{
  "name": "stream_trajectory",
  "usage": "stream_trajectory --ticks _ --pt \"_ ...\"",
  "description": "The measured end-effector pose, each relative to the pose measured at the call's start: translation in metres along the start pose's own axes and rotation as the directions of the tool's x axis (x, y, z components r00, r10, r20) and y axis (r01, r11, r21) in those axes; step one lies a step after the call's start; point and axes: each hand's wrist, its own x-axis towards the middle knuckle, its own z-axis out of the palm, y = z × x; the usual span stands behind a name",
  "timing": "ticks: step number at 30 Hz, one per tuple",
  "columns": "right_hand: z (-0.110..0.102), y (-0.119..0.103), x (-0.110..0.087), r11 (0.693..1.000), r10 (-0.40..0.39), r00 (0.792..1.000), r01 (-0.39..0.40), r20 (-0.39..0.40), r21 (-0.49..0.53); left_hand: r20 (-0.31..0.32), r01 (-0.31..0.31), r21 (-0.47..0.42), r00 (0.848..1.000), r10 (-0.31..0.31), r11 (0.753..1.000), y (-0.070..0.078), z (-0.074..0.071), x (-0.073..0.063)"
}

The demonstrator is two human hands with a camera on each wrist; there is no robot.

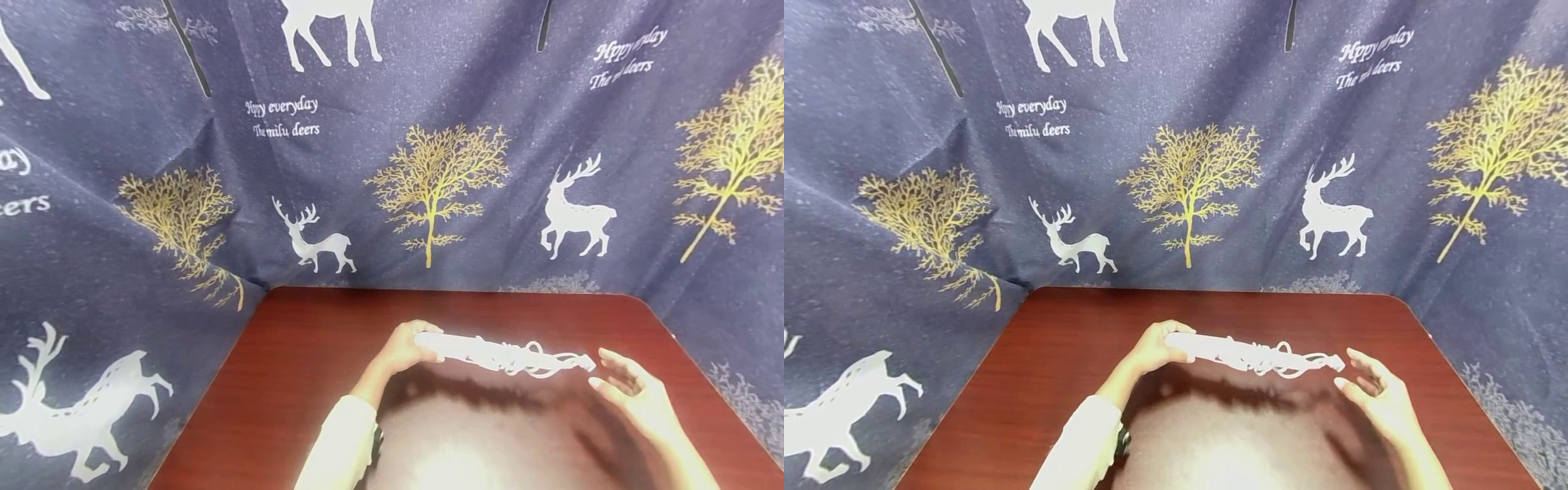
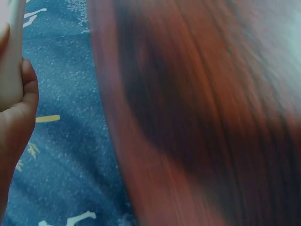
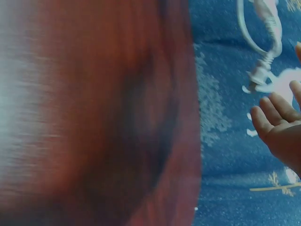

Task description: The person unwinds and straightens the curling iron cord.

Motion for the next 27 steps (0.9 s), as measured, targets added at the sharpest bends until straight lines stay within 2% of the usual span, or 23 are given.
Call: stream_trajectory --ticks 2,5,10,12,16,19,23,27 --pt "0.004 -0.001 -0.005 0.999 0.024 1.000 -0.024 0.010 0.022 -0.010 -0.043 0.024 0.999 0.043 0.999 0.002 -0.005 -0.007" --pt "0.009 -0.003 -0.009 0.999 0.027 0.999 -0.027 0.022 0.028 -0.020 -0.060 0.049 0.998 0.061 0.997 0.005 -0.012 -0.018" --pt "0.019 -0.002 -0.015 1.000 -0.019 0.999 0.018 0.045 0.014 -0.030 -0.021 0.059 0.999 0.022 0.998 0.004 -0.022 -0.037" --pt "0.025 -0.002 -0.019 0.999 -0.007 0.998 0.005 0.060 0.041 -0.038 -0.010 0.062 0.999 0.013 0.998 0.003 -0.026 -0.045" --pt "0.034 -0.003 -0.026 0.987 0.012 0.995 -0.028 0.100 0.161 -0.048 -0.018 0.064 0.999 0.021 0.998 0.004 -0.035 -0.058" --pt "0.041 -0.005 -0.026 0.986 -0.009 0.992 -0.012 0.123 0.167 -0.054 -0.022 0.065 0.998 0.026 0.998 0.007 -0.041 -0.068" --pt "0.050 -0.008 -0.021 0.987 -0.076 0.987 0.055 0.141 0.151 -0.063 -0.024 0.086 0.998 0.029 0.996 0.024 -0.050 -0.081" --pt "0.057 -0.009 -0.017 0.965 -0.134 0.979 0.094 0.154 0.243 -0.069 -0.023 0.093 0.997 0.029 0.995 0.041 -0.058 -0.091"
